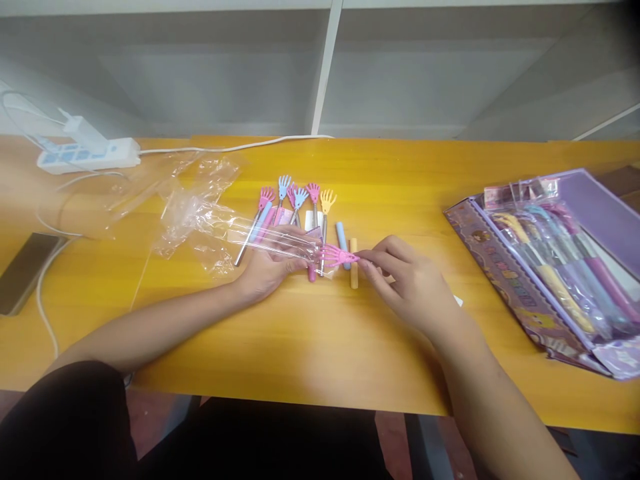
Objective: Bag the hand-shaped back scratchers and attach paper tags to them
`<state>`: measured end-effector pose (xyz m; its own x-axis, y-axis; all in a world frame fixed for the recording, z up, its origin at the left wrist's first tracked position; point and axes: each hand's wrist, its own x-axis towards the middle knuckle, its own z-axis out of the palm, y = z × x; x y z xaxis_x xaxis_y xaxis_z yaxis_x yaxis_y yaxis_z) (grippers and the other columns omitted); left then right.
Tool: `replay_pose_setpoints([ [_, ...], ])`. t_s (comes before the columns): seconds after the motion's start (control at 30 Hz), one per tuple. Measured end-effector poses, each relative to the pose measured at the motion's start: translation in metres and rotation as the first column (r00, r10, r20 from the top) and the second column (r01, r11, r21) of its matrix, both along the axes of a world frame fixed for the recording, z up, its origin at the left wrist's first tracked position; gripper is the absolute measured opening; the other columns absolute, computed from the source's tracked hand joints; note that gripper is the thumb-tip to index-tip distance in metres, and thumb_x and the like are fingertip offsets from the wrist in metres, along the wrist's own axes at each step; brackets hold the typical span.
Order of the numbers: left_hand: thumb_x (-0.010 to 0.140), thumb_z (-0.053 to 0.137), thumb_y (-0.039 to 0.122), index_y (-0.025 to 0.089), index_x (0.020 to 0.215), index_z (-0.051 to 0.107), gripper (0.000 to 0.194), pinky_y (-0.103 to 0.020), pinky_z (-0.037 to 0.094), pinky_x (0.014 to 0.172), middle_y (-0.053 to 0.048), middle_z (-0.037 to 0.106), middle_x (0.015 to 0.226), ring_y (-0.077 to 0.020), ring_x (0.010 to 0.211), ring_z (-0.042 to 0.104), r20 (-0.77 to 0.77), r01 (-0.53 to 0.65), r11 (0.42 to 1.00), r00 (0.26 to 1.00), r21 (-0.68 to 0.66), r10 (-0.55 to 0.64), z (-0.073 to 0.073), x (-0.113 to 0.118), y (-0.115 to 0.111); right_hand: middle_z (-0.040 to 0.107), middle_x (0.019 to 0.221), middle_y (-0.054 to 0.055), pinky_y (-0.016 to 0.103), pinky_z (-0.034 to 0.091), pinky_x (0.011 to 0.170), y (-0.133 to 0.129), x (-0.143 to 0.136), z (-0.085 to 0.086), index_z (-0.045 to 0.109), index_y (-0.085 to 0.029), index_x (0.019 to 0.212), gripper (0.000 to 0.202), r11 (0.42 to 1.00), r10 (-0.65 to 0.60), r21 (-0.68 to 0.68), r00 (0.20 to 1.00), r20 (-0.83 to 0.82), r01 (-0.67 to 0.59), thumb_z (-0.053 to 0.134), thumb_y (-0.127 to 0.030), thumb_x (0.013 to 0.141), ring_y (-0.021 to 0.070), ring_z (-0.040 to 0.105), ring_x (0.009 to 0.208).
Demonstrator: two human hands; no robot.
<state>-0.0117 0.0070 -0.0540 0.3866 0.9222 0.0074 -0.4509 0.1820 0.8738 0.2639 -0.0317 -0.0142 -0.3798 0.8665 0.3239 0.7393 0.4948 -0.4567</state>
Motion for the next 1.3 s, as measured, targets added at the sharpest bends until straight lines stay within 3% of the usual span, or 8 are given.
replay_pose_setpoints([
  [0.17,0.078,0.099,0.026,0.023,0.118,0.068,0.051,-0.04,0.067,0.089,-0.008,0.08,0.123,-0.0244,0.103,0.081,-0.016,0.004,1.0,1.0,0.018,-0.004,-0.006,-0.002,0.0,0.064,0.098,0.008,0.034,0.056,0.069,-0.001,-0.007,-0.002,0.076,-0.02,0.117,0.021,0.999,0.054,0.004,0.998,-0.037,-0.054,0.058,-0.025,0.109,0.0189,0.067,0.079],
  [0.37,0.074,0.101,0.034,0.02,0.113,0.069,0.053,-0.041,0.064,0.098,-0.009,0.081,0.117,-0.0259,0.111,0.079,-0.053,-0.059,0.998,0.997,0.021,0.061,-0.006,0.001,0.001,0.061,0.101,0.009,0.037,0.057,0.072,-0.005,-0.015,-0.009,0.073,-0.02,0.134,0.034,0.997,0.078,-0.004,0.994,-0.079,-0.078,0.055,-0.016,0.105,0.0199,0.064,0.081],
  [0.6,0.074,0.101,0.038,0.019,0.112,0.069,0.054,-0.036,0.065,0.088,-0.008,0.081,0.107,-0.0234,0.101,0.08,0.013,-0.072,0.995,0.997,-0.074,0.074,0.003,0.003,0.002,0.058,0.101,0.009,0.035,0.054,0.068,-0.006,-0.012,-0.007,0.073,-0.017,0.13,0.031,0.997,0.043,0.066,0.998,-0.051,-0.039,0.056,-0.017,0.104,0.0185,0.06,0.077],
  [0.87,0.077,0.099,0.03,0.02,0.112,0.071,0.045,-0.042,0.066,0.092,-0.01,0.081,0.118,-0.0251,0.106,0.08,0.0,-0.033,0.996,0.999,-0.088,0.033,-0.006,0.001,0.001,0.06,0.103,0.01,0.036,0.052,0.066,-0.004,-0.011,-0.009,0.073,-0.019,0.129,0.03,0.998,0.041,0.053,0.999,-0.007,-0.04,0.057,-0.018,0.104,0.0185,0.059,0.076],
  [1.03,0.081,0.095,0.028,0.021,0.119,0.073,0.045,-0.038,0.066,0.089,-0.007,0.083,0.102,-0.0225,0.088,0.081,-0.099,0.008,1.0,0.995,-0.011,-0.009,-0.01,-0.001,0.0,0.06,0.103,0.01,0.036,0.052,0.065,-0.004,-0.009,-0.007,0.073,-0.019,0.129,0.03,0.996,0.018,0.084,1.0,-0.002,-0.018,0.057,-0.019,0.104,0.0189,0.06,0.077],
  [1.13,0.079,0.096,0.03,0.02,0.118,0.075,0.045,-0.038,0.065,0.09,-0.007,0.083,0.098,-0.0238,0.09,0.081,-0.203,-0.024,0.999,0.979,0.037,0.031,-0.014,-0.005,0.0,0.061,0.104,0.01,0.036,0.053,0.066,-0.003,-0.008,-0.007,0.073,-0.019,0.131,0.03,0.995,0.024,0.096,1.0,0.001,-0.024,0.058,-0.019,0.105,0.0193,0.061,0.078],
  [1.3,0.086,0.09,0.034,0.018,0.118,0.077,0.039,-0.04,0.064,0.097,-0.009,0.082,0.102,-0.0253,0.099,0.08,-0.296,0.018,0.995,0.955,0.101,0.013,-0.016,-0.007,0.0,0.062,0.107,0.012,0.035,0.057,0.066,-0.004,-0.009,-0.009,0.069,-0.018,0.138,0.035,0.993,0.067,0.094,0.998,0.013,-0.068,0.057,-0.017,0.106,0.019,0.063,0.079],
])
